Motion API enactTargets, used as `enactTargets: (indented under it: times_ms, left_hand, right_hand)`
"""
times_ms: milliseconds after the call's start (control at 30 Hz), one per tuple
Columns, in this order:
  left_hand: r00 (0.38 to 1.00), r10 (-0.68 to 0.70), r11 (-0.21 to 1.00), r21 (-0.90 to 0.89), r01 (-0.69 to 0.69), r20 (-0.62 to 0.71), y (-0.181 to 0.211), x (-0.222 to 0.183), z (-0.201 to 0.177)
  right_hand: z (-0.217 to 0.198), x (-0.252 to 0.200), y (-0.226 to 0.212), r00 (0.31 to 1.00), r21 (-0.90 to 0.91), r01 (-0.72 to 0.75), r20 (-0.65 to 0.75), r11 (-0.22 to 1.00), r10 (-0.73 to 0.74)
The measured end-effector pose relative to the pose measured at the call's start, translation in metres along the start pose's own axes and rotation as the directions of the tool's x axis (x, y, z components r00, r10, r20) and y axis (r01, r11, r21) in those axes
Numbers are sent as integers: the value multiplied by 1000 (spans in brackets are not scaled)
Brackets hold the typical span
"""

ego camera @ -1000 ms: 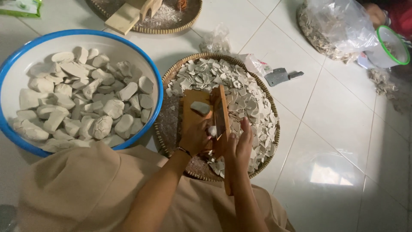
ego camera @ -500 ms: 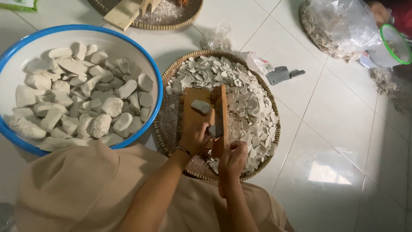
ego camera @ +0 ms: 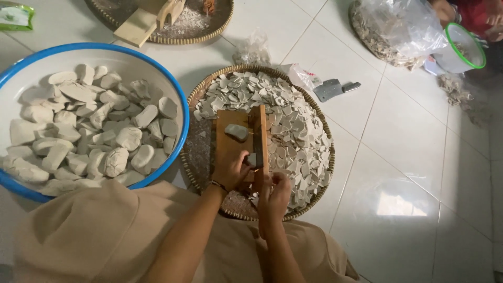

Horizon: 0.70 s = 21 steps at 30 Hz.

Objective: Slicing solid white food chunks into thin flakes using a manual wooden slicer over a woven tray.

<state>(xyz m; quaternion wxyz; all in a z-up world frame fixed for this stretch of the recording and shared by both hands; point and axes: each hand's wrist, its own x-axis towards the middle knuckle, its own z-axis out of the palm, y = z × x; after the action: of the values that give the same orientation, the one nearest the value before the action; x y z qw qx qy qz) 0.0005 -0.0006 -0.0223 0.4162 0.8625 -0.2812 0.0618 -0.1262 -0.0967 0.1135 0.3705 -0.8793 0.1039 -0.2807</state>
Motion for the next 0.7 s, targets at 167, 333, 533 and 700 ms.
enactTargets:
  times_ms: [167,333,533,700]
  left_hand:
    - [996,-43,999,-2,44,82,-13,2,13]
    - [987,-113,991,-61,120,117,-3,3,-2]
    - [995,-79,987,-132,86,57,8,8,-11]
    - [1000,-10,1000,29,10,-5,-13,6,22]
  right_hand:
    - [-25,2,-43,780,-15,-569,308,822,545]
    - [-32,11,-52,755,75,-626,310,777,578]
    - [-42,24,-47,648,61,-748,286,661,706]
    - [-65,35,-72,823,27,-524,273,851,498]
